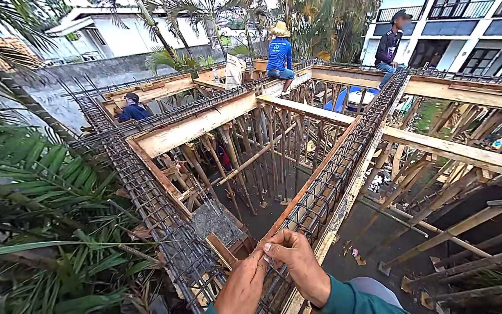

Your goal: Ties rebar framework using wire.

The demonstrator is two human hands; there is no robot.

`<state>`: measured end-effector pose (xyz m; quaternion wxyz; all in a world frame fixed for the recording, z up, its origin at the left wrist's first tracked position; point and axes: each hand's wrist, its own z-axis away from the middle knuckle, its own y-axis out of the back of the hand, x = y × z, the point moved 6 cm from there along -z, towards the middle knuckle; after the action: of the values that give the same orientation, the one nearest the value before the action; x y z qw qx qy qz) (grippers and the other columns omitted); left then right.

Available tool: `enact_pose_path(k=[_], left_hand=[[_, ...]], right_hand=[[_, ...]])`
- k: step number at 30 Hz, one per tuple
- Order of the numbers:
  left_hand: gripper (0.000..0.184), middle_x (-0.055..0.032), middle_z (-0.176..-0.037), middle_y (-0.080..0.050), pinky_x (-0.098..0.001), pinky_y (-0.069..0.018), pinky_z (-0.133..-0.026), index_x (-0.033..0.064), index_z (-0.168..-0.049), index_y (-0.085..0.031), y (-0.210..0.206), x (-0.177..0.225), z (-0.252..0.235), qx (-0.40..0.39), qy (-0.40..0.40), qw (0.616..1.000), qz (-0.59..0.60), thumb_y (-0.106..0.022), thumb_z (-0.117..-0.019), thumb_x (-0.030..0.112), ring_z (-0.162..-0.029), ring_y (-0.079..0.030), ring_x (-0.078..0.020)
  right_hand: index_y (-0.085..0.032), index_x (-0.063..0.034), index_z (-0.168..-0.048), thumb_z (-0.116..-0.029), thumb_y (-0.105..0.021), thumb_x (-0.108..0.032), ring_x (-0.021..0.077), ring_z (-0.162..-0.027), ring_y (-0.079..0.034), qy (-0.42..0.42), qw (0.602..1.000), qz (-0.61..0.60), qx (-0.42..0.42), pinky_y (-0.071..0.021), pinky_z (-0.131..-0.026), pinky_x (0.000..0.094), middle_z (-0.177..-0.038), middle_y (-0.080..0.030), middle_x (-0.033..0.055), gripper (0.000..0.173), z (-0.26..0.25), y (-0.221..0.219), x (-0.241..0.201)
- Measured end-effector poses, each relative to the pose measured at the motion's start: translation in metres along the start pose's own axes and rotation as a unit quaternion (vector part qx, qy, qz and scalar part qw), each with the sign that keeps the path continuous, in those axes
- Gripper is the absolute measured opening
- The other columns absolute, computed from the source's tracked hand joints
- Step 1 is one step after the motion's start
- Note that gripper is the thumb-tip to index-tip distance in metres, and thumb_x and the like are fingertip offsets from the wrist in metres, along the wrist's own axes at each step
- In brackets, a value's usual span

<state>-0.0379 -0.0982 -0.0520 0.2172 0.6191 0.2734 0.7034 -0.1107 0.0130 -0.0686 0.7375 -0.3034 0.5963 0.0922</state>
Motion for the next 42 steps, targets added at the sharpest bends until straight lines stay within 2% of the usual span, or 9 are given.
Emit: enact_pose_path(k=[6,9,14,23,27,30,34,38,42], left_hand=[[0.049,-0.0089,-0.077,-0.068,-0.0407,-0.0564,-0.067,0.0014,-0.110,-0.070,0.001,0.011,0.002,0.118,-0.087,0.988,-0.052,-0.034,-0.1104,0.035,-0.070,-0.068,-0.0188],[0.040,-0.0172,-0.085,-0.071,-0.0534,-0.0591,-0.076,-0.0025,-0.113,-0.068,-0.002,0.012,0.000,0.077,-0.073,0.992,-0.067,-0.038,-0.1086,0.024,-0.081,-0.073,-0.0316],[0.041,-0.0178,-0.089,-0.070,-0.0520,-0.0565,-0.082,-0.0012,-0.116,-0.065,-0.010,0.018,-0.005,0.005,-0.039,0.998,-0.046,-0.035,-0.1110,0.026,-0.087,-0.071,-0.0318],[0.038,-0.0142,-0.093,-0.064,-0.0425,-0.0527,-0.082,0.0004,-0.114,-0.062,-0.014,0.023,-0.013,-0.031,-0.012,0.999,0.019,-0.032,-0.1125,0.025,-0.088,-0.064,-0.0247],[0.035,-0.0175,-0.088,-0.068,-0.0485,-0.0574,-0.077,-0.0004,-0.117,-0.063,-0.019,0.032,-0.011,0.008,-0.052,0.993,-0.103,-0.036,-0.1112,0.021,-0.084,-0.071,-0.0321],[0.022,-0.0112,-0.072,-0.067,-0.0419,-0.0576,-0.051,0.0012,-0.104,-0.068,-0.024,0.037,-0.004,0.136,-0.171,0.943,-0.250,-0.051,-0.1011,0.015,-0.059,-0.070,-0.0270],[0.032,-0.0158,-0.085,-0.073,-0.0529,-0.0617,-0.069,-0.0014,-0.113,-0.071,-0.018,0.019,-0.004,0.161,-0.120,0.973,-0.113,-0.046,-0.1064,0.018,-0.075,-0.075,-0.0309],[0.040,-0.0083,-0.077,-0.069,-0.0368,-0.0556,-0.067,-0.0020,-0.108,-0.072,-0.005,0.022,-0.008,0.157,-0.100,0.982,-0.037,-0.040,-0.1074,0.023,-0.069,-0.066,-0.0140],[0.029,0.0119,-0.064,-0.045,-0.0195,-0.0382,-0.050,0.0114,-0.096,-0.065,-0.015,0.010,-0.015,0.045,-0.035,0.987,0.147,-0.040,-0.1085,0.020,-0.051,-0.041,0.0010]], right_hand=[[-0.056,-0.0015,-0.135,-0.1001,-0.064,-0.021,0.0128,-0.082,-0.066,-0.037,0.997,0.005,-0.066,-0.0568,-0.068,0.0276,-0.103,-0.067,0.0065,0.041,0.002,0.000,0.001],[-0.068,-0.0027,-0.129,-0.1039,-0.057,-0.020,0.0143,-0.096,-0.069,0.013,0.994,0.063,-0.091,-0.0589,-0.081,0.0305,-0.119,-0.070,0.0080,0.033,0.007,-0.003,0.002],[-0.078,-0.0041,-0.113,-0.0996,-0.057,-0.013,0.0133,-0.107,-0.066,0.147,0.976,0.151,-0.043,-0.0559,-0.093,0.0280,-0.115,-0.072,0.0065,0.026,0.005,0.007,-0.008],[-0.077,-0.0063,-0.094,-0.0987,-0.058,-0.011,0.0045,-0.084,-0.067,0.256,0.935,0.245,0.020,-0.0565,-0.075,0.0193,-0.095,-0.073,0.0006,0.020,-0.005,0.032,-0.031],[-0.077,-0.0085,-0.092,-0.0990,-0.059,-0.017,-0.0004,-0.080,-0.066,0.315,0.890,0.325,0.049,-0.0546,-0.070,0.0145,-0.093,-0.073,-0.0012,0.021,0.000,0.037,-0.041],[-0.076,-0.0084,-0.090,-0.0980,-0.060,-0.018,0.0009,-0.076,-0.066,0.262,0.916,0.301,0.038,-0.0554,-0.068,0.0173,-0.086,-0.072,-0.0030,0.020,-0.002,0.038,-0.039],[-0.075,-0.0008,-0.102,-0.1031,-0.057,-0.016,0.0089,-0.075,-0.069,0.104,0.977,0.183,-0.031,-0.0601,-0.072,0.0284,-0.086,-0.074,0.0028,0.023,-0.007,0.031,-0.028],[-0.071,-0.0006,-0.125,-0.1059,-0.051,-0.015,0.0138,-0.105,-0.067,0.100,0.980,0.142,-0.103,-0.0573,-0.089,0.0305,-0.123,-0.068,0.0115,0.031,-0.004,0.017,-0.016],[-0.074,0.0013,-0.112,-0.1039,-0.053,-0.010,0.0054,-0.084,-0.062,0.153,0.976,0.117,-0.099,-0.0538,-0.074,0.0209,-0.112,-0.068,0.0084,0.025,-0.004,0.019,-0.019]])
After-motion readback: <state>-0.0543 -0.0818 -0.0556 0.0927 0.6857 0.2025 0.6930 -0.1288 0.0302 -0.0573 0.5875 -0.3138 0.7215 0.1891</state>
